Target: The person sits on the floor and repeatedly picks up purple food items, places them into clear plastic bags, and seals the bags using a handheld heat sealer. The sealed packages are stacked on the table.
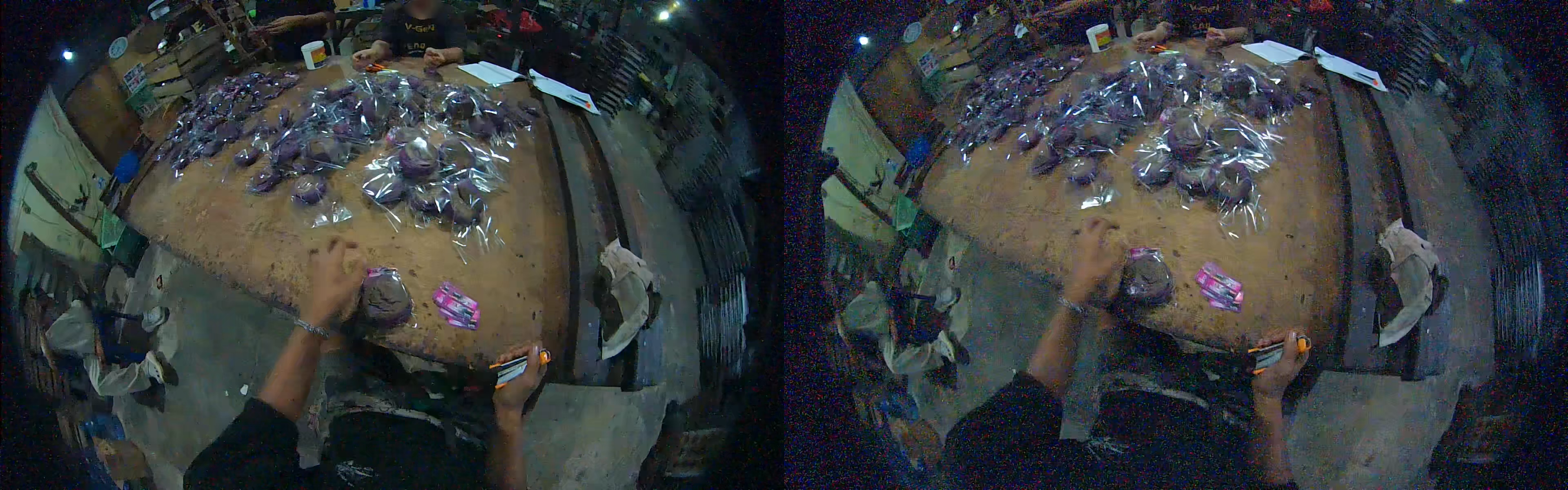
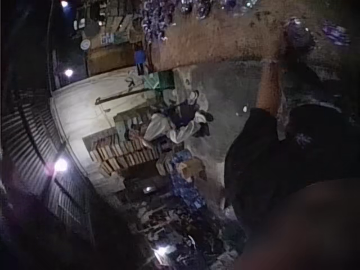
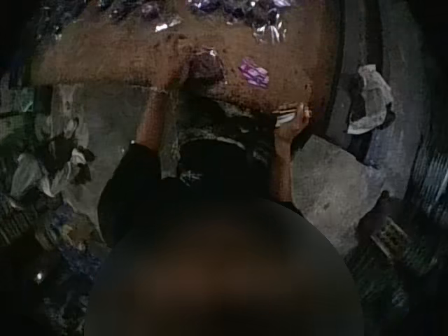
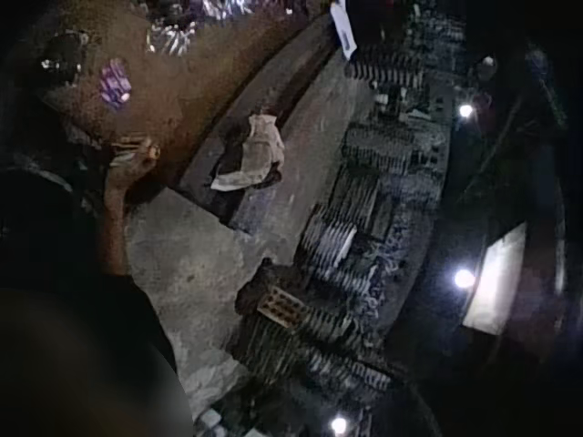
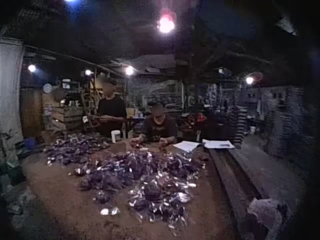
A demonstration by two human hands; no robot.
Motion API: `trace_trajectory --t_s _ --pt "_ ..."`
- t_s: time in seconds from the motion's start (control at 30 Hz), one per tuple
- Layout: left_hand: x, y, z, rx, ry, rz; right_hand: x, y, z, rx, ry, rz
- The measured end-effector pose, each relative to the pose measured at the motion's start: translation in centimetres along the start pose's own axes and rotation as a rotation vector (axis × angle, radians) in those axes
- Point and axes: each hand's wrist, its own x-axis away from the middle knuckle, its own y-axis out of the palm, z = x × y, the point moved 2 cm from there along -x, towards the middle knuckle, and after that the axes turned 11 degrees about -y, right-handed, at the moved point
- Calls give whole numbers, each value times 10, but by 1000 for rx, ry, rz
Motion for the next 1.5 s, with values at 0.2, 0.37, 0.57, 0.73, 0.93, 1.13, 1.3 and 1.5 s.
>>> trace_trajectory --t_s 0.2,0.37,0.57,0.73,0.93,1.13,1.3,1.5 --pt "-161 -15 -122 65 -435 155 -13 1 -15 40 -17 26" --pt "-215 48 -172 -334 -493 -24 -4 9 -17 82 15 -17" --pt "-226 37 -177 122 -482 -386 8 -15 -5 63 54 42" --pt "-211 -4 -163 196 -416 -271 9 -11 2 70 10 -33" --pt "-184 -64 -119 329 -432 -265 7 15 -4 106 58 -113" --pt "-176 -94 -69 509 -424 -354 1 29 -7 63 58 -125" --pt "-181 -89 -31 698 -347 -441 7 26 -6 91 44 -169" --pt "-139 -73 51 739 -177 -647 13 26 -8 77 83 -238"
